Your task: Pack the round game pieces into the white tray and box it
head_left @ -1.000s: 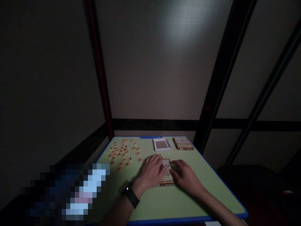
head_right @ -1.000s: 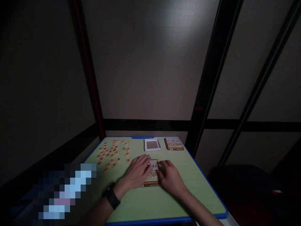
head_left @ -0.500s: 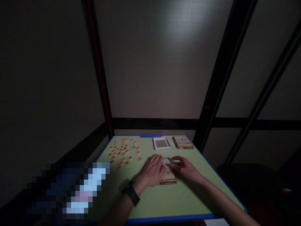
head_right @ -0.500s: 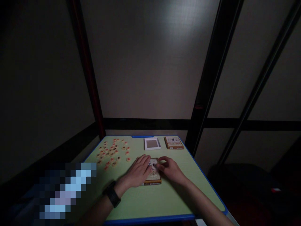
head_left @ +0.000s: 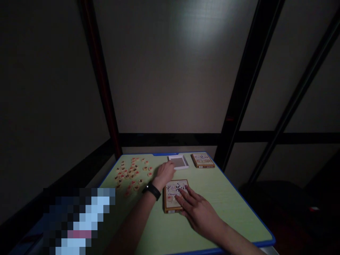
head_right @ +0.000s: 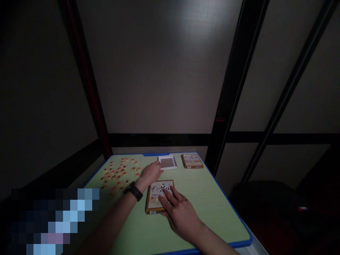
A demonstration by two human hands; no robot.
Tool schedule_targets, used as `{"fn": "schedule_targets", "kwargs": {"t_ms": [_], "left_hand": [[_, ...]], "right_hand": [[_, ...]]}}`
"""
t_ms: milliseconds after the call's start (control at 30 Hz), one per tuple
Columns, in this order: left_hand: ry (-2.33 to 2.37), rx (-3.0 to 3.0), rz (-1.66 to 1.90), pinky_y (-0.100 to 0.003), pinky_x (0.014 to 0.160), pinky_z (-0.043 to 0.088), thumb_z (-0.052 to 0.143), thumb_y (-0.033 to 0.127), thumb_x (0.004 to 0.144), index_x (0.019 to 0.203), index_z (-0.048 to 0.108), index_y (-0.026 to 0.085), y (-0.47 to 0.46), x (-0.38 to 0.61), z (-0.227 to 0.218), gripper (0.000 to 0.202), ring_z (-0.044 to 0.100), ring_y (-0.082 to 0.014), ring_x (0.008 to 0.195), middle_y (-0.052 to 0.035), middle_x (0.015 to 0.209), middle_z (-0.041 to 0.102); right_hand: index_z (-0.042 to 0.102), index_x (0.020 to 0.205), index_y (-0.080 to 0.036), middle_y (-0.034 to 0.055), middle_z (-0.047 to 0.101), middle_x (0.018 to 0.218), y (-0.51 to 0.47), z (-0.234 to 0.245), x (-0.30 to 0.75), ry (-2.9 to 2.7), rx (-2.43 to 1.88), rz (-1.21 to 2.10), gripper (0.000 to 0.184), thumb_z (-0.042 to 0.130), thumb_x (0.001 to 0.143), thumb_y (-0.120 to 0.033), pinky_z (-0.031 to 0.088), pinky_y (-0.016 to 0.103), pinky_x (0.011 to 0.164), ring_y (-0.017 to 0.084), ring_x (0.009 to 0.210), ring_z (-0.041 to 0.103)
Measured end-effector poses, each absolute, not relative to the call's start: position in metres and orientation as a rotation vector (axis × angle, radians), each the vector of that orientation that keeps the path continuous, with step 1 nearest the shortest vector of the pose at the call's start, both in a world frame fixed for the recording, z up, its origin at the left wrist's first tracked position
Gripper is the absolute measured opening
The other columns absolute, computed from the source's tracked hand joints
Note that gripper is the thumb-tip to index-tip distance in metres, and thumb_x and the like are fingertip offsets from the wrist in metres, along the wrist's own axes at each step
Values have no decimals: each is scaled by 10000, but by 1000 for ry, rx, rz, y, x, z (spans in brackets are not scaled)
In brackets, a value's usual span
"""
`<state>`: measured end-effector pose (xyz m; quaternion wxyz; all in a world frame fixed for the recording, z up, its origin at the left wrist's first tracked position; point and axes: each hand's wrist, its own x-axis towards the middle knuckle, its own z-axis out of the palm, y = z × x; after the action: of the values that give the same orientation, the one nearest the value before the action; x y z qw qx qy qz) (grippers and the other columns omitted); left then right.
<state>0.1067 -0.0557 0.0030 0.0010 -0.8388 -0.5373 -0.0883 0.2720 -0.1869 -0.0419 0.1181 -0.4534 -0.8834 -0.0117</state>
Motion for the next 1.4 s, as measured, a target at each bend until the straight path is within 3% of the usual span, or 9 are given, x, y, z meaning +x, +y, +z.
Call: {"fn": "schedule_targets", "kwargs": {"t_ms": [133,333,567,633,767,967,1100,1300,1400], "left_hand": [[-1690,-2657,-243,-328,945,521,513,184,948,1141,672,171,-45,110,-5,250,660,-233,1102,-128,1279,644],[-1723,-2692,-426,-278,967,489,494,185,969,1067,671,174,-45,102,-6,203,643,-187,1101,-106,1229,656],[-1572,-2652,-863,-262,875,506,449,181,986,977,657,190,-84,71,18,209,643,-165,962,-54,1025,653],[-1530,-2675,-919,-261,859,507,441,181,990,956,654,198,-103,63,18,217,642,-161,942,-43,1001,649],[-1595,-2775,-786,-243,842,509,455,156,980,946,659,213,-142,56,-1,215,644,-146,929,-21,985,652],[-1695,-2874,-405,-278,878,519,475,137,962,1027,678,235,-169,62,-33,235,640,-171,1011,-29,1120,658],[-1654,-2905,-359,-278,899,519,449,118,963,1040,678,238,-171,65,-37,270,635,-172,1032,-34,1135,659],[-1637,-2884,-375,-288,922,523,536,167,943,1108,671,274,-172,68,-41,238,629,-180,1055,-17,1165,652],[-1676,-2828,-408,-274,925,522,503,177,959,1205,638,283,-165,60,-42,301,636,-161,1025,-24,1225,637]], "right_hand": [[486,1470,-263,99,446,1532,-190,-40,273,-2599,-1286,-72,549,588,932,-302,378,595,1126,395,1440,331],[484,1472,-276,86,453,1529,-186,-51,279,-2623,-1201,-59,662,585,841,-104,410,461,1138,325,1447,347],[570,1403,-312,98,501,1495,-135,-44,290,-2554,-1264,-62,512,540,911,-173,423,548,1097,340,1421,389],[604,1372,-290,114,514,1483,-107,-41,294,-2517,-1280,-61,465,528,925,-188,423,519,1106,318,1417,399],[660,1313,-238,107,562,1440,-53,-39,296,-2570,-1197,-9,453,580,874,-164,332,436,1188,278,1413,410],[569,1407,-272,108,452,1533,-26,-45,293,-2438,-1374,109,449,510,962,-289,363,515,1148,313,1454,333],[550,1420,-244,126,485,1506,-26,-49,296,-2379,-1256,117,443,484,987,-314,357,530,1147,298,1427,380],[675,1239,-192,121,701,1202,-53,-37,292,-2165,-1121,55,385,404,1025,-364,473,462,1034,258,1177,590],[697,1171,-197,110,720,1129,-74,-36,285,-2217,-1075,64,349,427,1017,-354,502,420,976,241,1082,628]]}}
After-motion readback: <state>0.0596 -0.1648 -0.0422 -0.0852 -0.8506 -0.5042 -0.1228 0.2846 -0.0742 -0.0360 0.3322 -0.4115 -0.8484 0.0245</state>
